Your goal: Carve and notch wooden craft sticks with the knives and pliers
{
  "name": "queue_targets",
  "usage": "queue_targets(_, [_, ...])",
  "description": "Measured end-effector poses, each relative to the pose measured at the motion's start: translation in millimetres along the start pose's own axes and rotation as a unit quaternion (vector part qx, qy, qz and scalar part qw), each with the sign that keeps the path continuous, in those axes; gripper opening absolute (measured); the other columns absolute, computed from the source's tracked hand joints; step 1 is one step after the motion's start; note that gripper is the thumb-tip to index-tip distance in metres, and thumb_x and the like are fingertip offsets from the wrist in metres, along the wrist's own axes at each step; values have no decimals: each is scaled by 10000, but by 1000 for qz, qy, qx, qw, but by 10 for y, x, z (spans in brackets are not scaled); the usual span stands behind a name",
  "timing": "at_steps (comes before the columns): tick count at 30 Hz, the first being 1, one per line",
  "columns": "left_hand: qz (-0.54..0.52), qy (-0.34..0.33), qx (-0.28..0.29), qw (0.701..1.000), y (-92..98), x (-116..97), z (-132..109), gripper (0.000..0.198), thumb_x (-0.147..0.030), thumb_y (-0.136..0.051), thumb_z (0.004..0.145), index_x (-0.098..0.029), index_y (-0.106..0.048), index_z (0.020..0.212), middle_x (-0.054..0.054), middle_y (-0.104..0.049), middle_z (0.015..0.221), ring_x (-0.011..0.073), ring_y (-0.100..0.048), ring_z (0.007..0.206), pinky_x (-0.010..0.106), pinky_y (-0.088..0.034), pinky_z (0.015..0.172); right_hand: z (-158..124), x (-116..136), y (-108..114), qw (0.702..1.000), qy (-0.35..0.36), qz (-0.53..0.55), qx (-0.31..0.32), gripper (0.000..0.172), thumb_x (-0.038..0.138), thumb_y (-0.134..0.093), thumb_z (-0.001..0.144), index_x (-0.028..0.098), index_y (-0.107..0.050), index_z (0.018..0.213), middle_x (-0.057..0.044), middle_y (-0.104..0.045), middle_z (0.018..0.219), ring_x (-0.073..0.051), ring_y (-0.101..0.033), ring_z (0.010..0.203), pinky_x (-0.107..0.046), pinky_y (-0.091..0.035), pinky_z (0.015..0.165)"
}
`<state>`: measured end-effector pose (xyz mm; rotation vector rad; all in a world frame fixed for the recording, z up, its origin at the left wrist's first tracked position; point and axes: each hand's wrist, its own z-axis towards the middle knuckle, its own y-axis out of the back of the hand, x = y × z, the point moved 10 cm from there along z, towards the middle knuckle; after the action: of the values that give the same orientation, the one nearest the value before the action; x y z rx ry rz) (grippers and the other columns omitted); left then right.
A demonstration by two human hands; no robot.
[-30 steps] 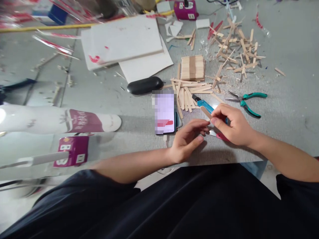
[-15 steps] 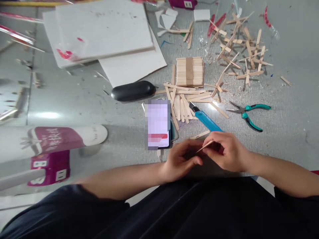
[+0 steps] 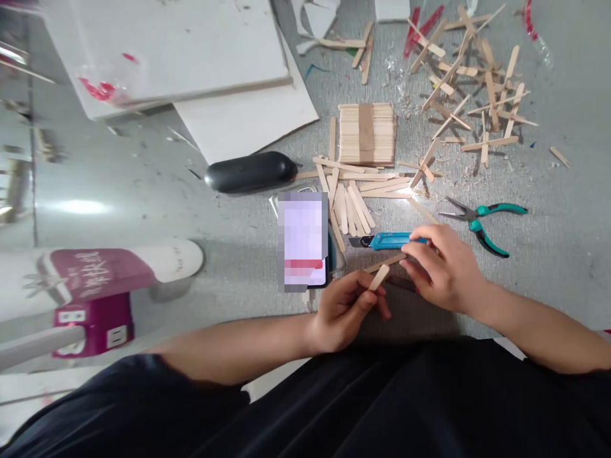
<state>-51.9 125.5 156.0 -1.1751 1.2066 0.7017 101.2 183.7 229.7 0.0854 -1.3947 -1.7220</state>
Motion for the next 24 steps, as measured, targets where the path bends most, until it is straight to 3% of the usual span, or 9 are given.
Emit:
queue_targets(3, [-19, -4, -6, 1000, -7, 25, 52, 378, -540, -660, 1184, -174, -683, 1093, 26, -782, 713, 117, -723, 577, 191, -582, 588, 58, -33, -81, 996, 23, -89, 14, 215, 343, -721, 1095, 194, -746, 1248, -153, -781, 1314, -311, -665, 1155, -472, -556, 1002])
queue_targets(5, [-28, -12, -6, 1000, -17, 30, 96, 361, -532, -667, 1184, -180, -675, 1106, -1, -761, 681, 99, -692, 547, 181, -574, 579, 99, -72, -216, 990, 29, -132, 51, 253, 391, -664, 1127, 187, -755, 1244, -137, -805, 1289, -326, -649, 1147, -486, -504, 968])
queue_targets(8, [-38, -15, -11, 999, -11, 52, 159, 401, -591, -696, 1158, -195, -656, 1109, -32, -744, 640, 87, -658, 497, 173, -552, 540, 123, -207, -428, 978, -1, -177, 114, 294, 428, -624, 1145, 195, -760, 1263, -128, -805, 1260, -352, -637, 1158, -499, -429, 946])
queue_targets(11, [-42, -3, -23, 999, 16, 100, 209, 441, -641, -728, 1126, -211, -636, 1095, -42, -739, 611, 95, -664, 462, 169, -517, 482, 104, -345, -508, 976, -34, -167, 134, 348, 467, -601, 1143, 186, -760, 1275, -169, -775, 1261, -385, -624, 1197, -532, -429, 1006])
queue_targets(16, [-51, -9, -33, 998, 30, 117, 245, 472, -672, -759, 1096, -218, -631, 1067, -44, -733, 595, 101, -681, 454, 173, -503, 456, 37, -473, -227, 998, -55, -30, 28, 462, 570, -490, 1160, 205, -699, 1349, -183, -730, 1284, -356, -665, 1174, -549, -546, 1038])
queue_targets(20, [-68, -10, -42, 997, 46, 121, 242, 467, -663, -774, 1090, -220, -631, 1052, -41, -745, 627, 98, -693, 475, 179, -495, 457, -58, -441, 66, 995, -48, 58, -64, 422, 586, -437, 1174, 250, -634, 1336, -147, -741, 1251, -305, -709, 1159, -518, -591, 1019])
queue_targets(24, [-64, -14, -48, 997, 54, 98, 240, 454, -655, -767, 1098, -226, -627, 1047, -42, -753, 639, 99, -697, 481, 187, -491, 458, -119, -355, 124, 994, -41, 82, -55, 397, 601, -467, 1172, 259, -613, 1315, -101, -754, 1120, -253, -719, 956, -439, -580, 845])
